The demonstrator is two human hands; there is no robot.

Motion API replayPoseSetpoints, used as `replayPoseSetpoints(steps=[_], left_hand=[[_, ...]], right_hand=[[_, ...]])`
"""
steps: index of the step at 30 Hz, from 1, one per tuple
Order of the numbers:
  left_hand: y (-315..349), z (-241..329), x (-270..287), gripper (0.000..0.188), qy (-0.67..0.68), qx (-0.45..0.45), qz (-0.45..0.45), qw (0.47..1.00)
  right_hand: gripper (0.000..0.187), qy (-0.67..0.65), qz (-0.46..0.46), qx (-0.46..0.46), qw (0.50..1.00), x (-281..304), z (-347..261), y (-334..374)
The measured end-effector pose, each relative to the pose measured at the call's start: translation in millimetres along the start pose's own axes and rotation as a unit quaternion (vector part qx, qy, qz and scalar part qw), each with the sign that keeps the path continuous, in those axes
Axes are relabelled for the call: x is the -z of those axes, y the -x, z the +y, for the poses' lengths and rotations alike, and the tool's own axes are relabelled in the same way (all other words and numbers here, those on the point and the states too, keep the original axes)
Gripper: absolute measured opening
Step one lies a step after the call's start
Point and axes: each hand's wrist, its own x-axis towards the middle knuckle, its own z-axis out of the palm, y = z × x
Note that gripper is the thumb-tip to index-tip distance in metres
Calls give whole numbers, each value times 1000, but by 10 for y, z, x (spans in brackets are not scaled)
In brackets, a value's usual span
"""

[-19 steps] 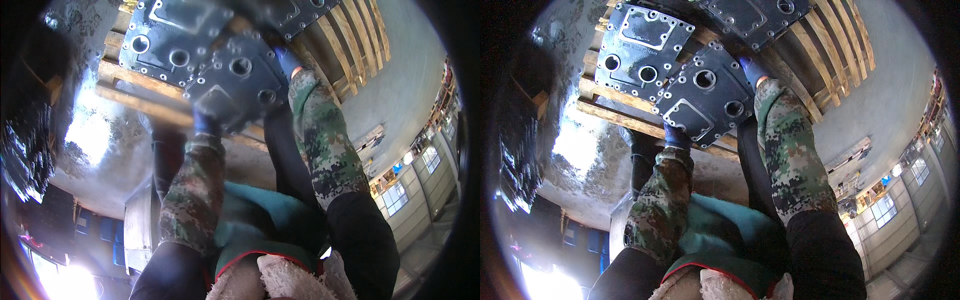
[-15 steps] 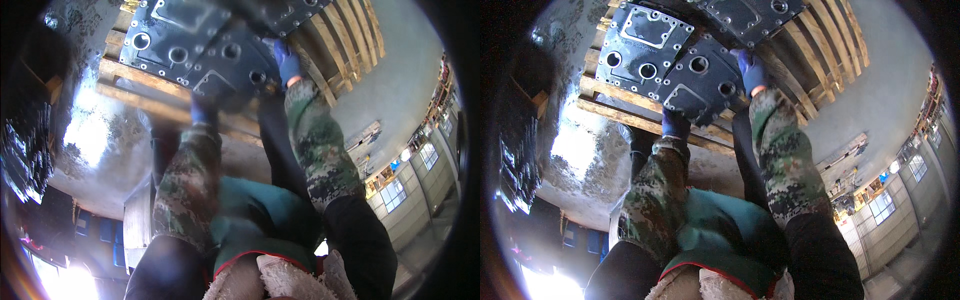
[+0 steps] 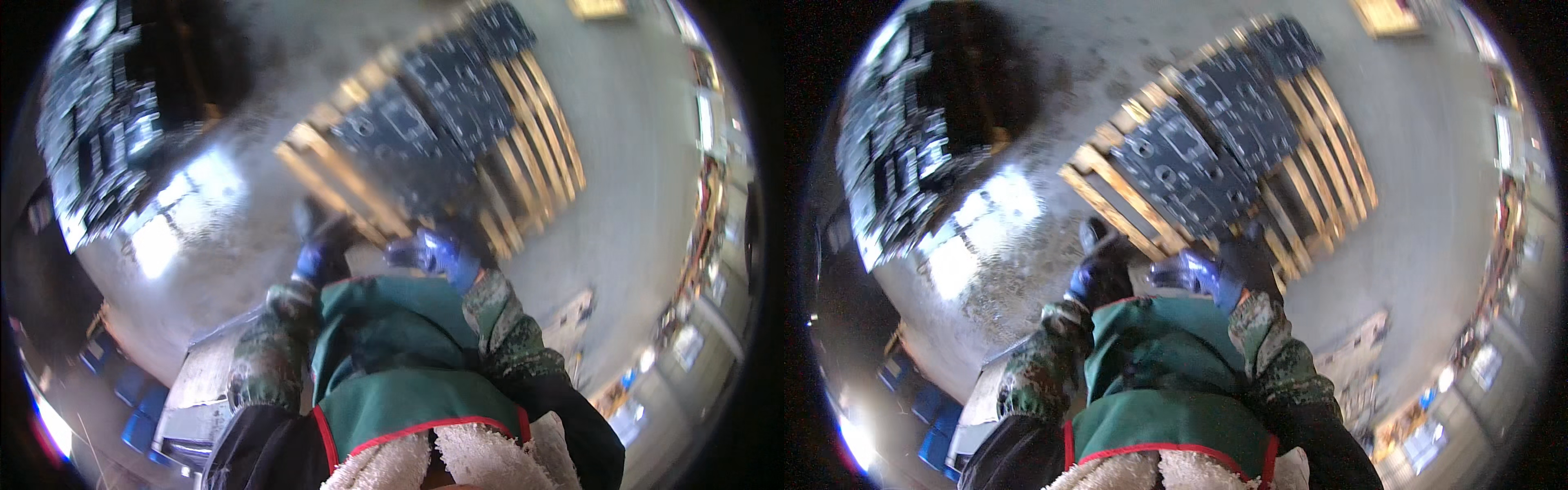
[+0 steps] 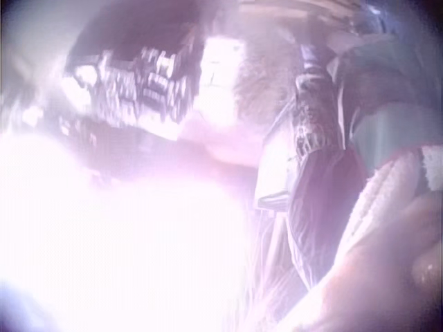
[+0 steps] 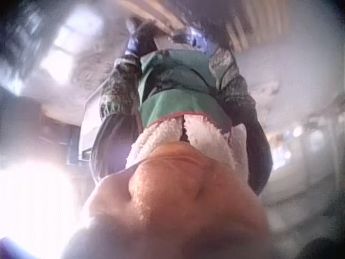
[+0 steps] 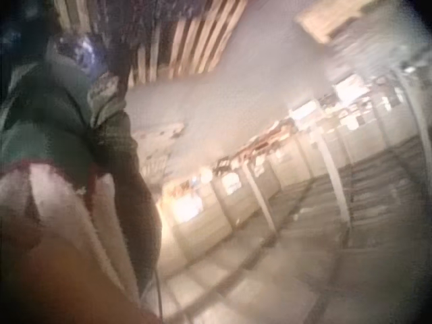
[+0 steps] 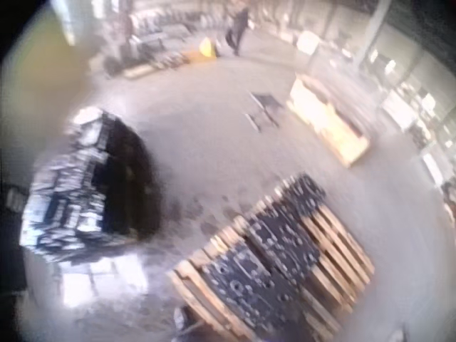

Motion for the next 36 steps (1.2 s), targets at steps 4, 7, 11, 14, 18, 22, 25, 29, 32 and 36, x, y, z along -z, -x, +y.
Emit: replayPoseSetpoints(steps=[4,7,11,14,18,22,25,29,32,36], left_hand=[[660,870,893,63,628,77,89,770],[1237,1386,1540,61,647,44,106,754],[1770,2026,2007,69,677,57,162,715],[2142,2393,2205,89,669,-125,181,710],[2838,2299,2590,77,594,-125,443,660],[3711,2391,2576,63,504,-170,568,628],[4273,2712,2315,63,412,-54,605,679],[4398,2831,2202,60,445,-21,582,680],[4347,2580,2376,36,97,118,636,756],[4382,2323,2624,33,-31,138,704,696]], right_hand=[[48,83,-41,-92,991,-1025,-249,-226],[47,179,-169,-68,967,-1841,-276,-366],[38,151,-373,-126,907,-3092,35,-491],[39,-464,-564,-60,681,-4235,1001,-954],[62,17,-441,-382,812,-4721,770,-1313],[63,197,-484,-331,786,-5206,642,-1652],[44,240,-469,-302,795,-5570,643,-1925],[39,386,-575,-228,684,-6028,1259,-2060],[34,242,-859,151,425,-6208,1907,-1964],[42,345,-862,-66,365,-6431,2149,-2456]])
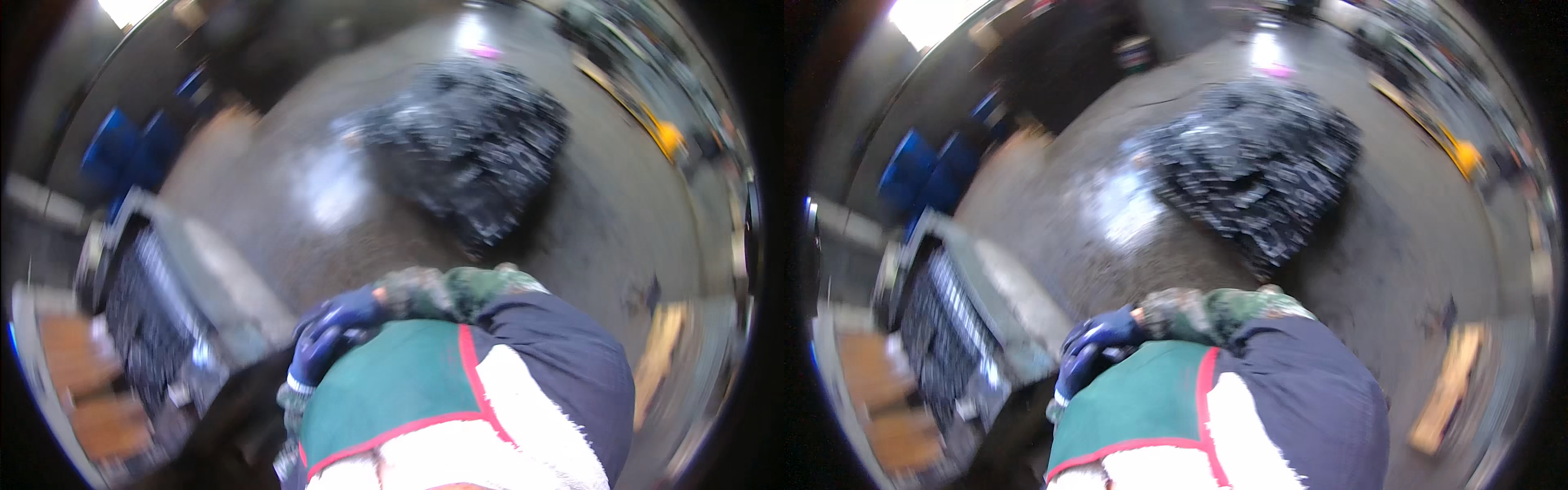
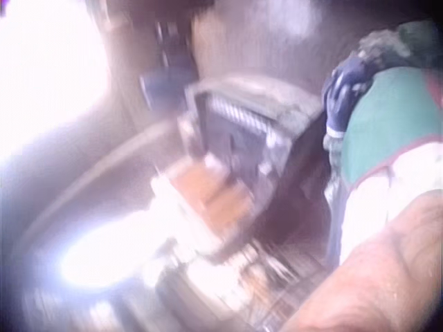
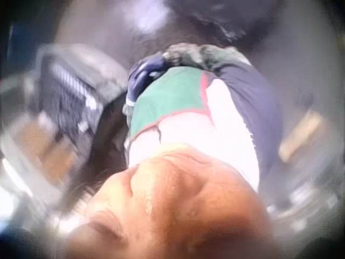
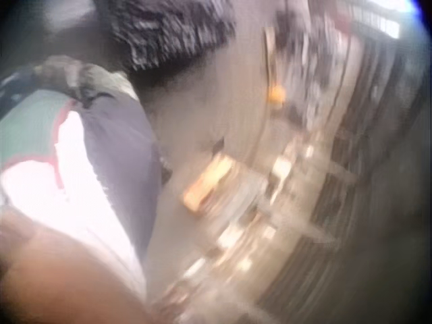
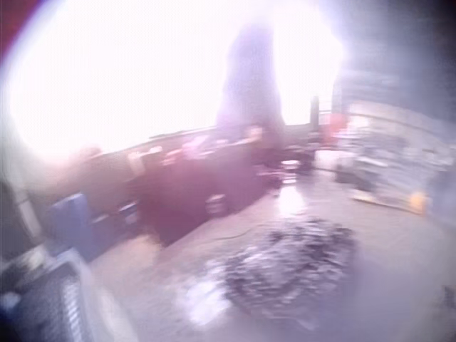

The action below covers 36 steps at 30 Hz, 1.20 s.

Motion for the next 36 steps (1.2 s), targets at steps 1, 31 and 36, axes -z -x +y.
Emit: replayPoseSetpoints(steps=[1,31,36], left_hand=[[-61,-13,41,31,-56,-44,9,997],[1917,-359,802,24,272,117,793,533],[1460,-393,568,35,81,250,846,464]], right_hand=[[44,-17,-25,-37,999,66,76,-24],[59,297,-375,-72,876,-757,2177,-5322],[68,453,-457,299,705,-1658,3279,-6136]])
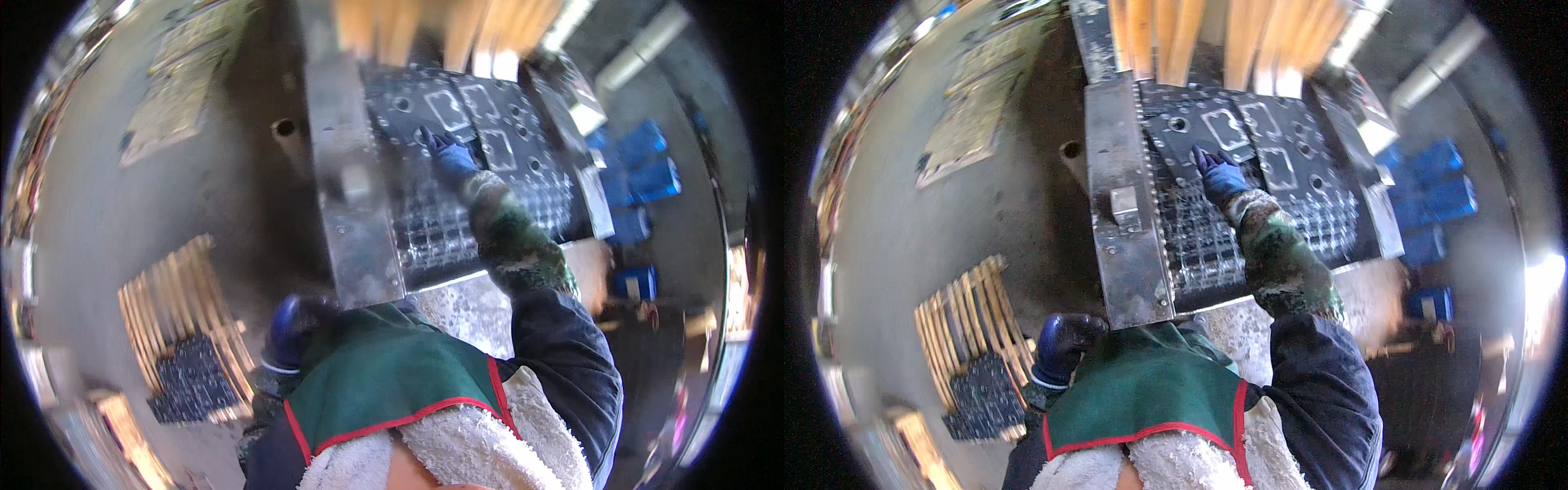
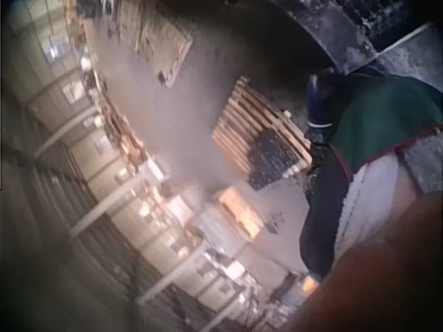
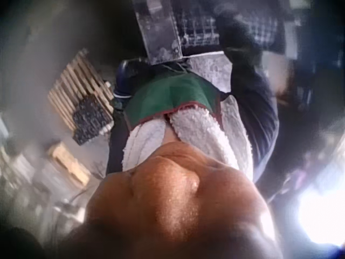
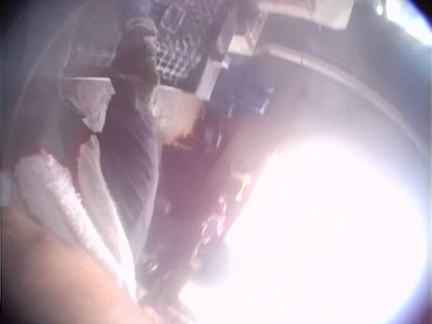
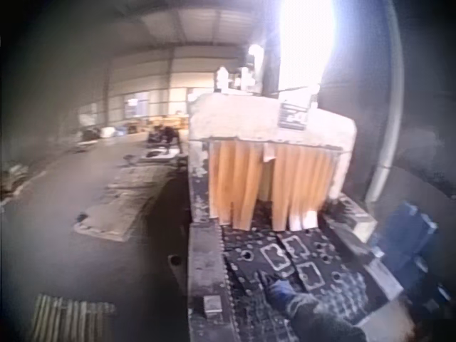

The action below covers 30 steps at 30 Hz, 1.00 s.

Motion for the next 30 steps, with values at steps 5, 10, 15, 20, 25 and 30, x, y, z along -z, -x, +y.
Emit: replayPoseSetpoints(steps=[5,10,15,20,25,30], left_hand=[[457,-37,-907,31,84,1,241,967],[551,-40,-1342,32,66,-6,281,957],[575,-64,-1345,26,57,3,280,958],[540,-212,-972,24,122,-20,267,956],[350,-39,-742,28,145,-93,173,970],[-430,413,-469,67,335,-55,37,940]], right_hand=[[63,48,-26,14,998,-812,170,-577],[49,-49,-5,38,998,-1014,265,-715],[42,-132,50,15,990,-462,371,-1100],[26,-216,111,199,949,1057,852,-1362],[22,-506,11,40,862,2142,843,-354],[27,-453,62,209,865,2355,-157,316]])
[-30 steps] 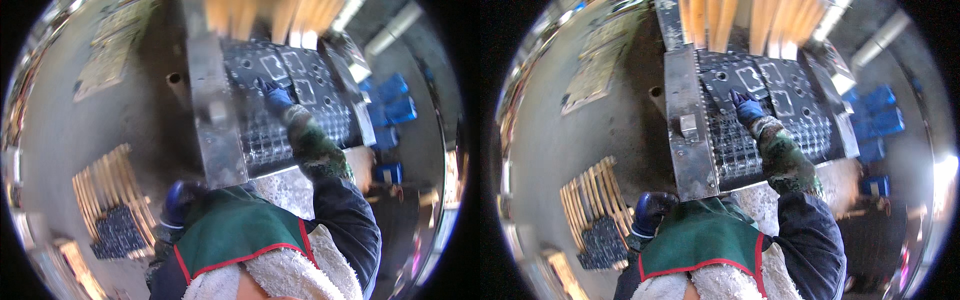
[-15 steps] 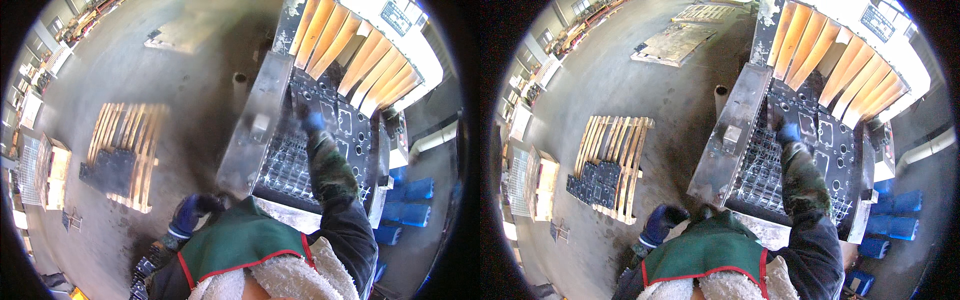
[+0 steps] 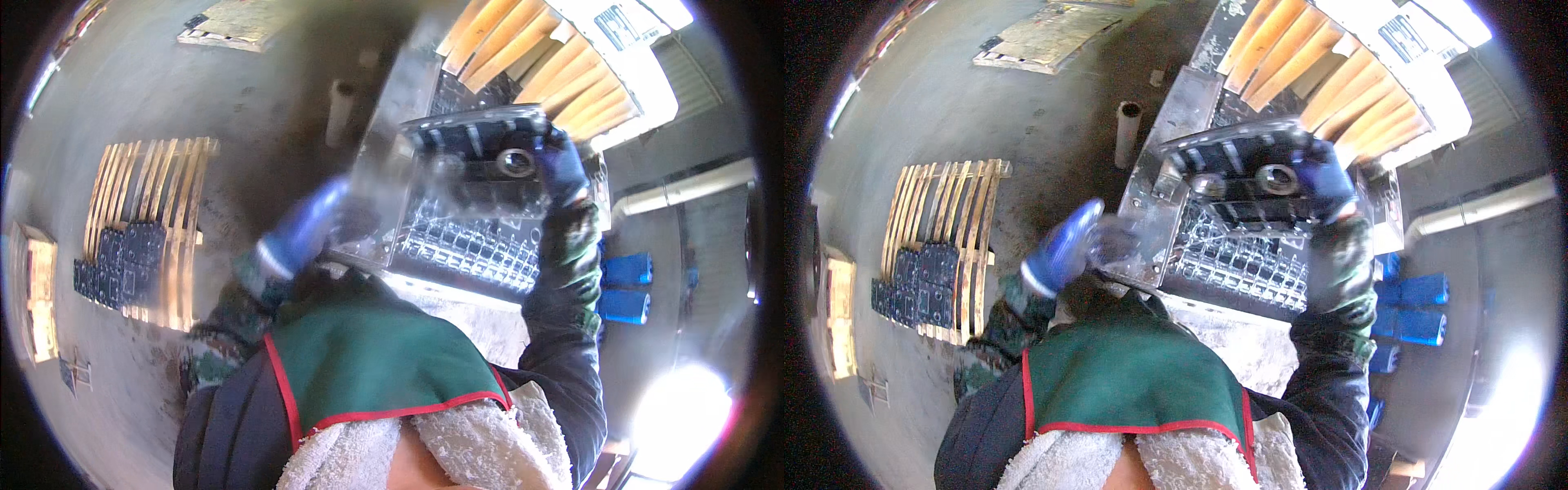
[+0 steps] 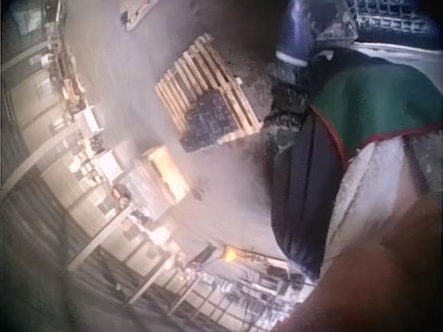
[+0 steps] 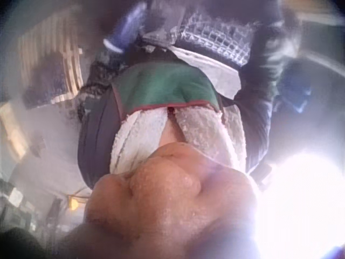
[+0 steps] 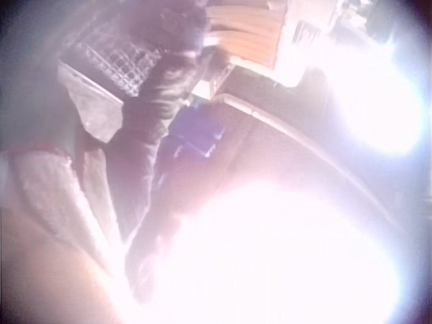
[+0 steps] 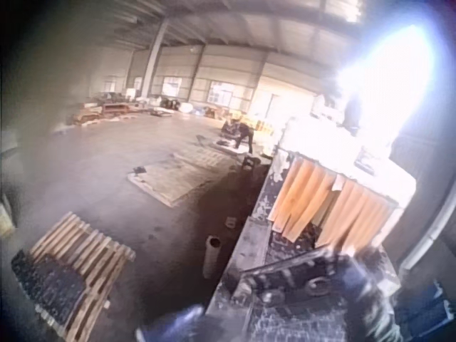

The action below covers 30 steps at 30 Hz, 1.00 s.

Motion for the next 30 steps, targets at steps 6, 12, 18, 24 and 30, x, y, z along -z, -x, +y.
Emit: replayPoseSetpoints(steps=[6,12,18,24,30], left_hand=[[-845,-119,457,53,16,87,80,993],[-769,-619,1210,23,-169,-28,153,973],[-453,-552,1222,30,-4,112,220,969],[-342,-304,925,37,-206,59,261,941],[-450,-246,863,41,-200,62,287,935]], right_hand=[[32,326,-122,-13,937,-1415,-553,219],[46,422,-198,-78,882,-2550,-617,544],[38,356,-119,-118,919,-2725,-511,803],[67,220,53,-398,889,-2360,86,1375],[38,87,38,-326,941,-2323,856,1508]])
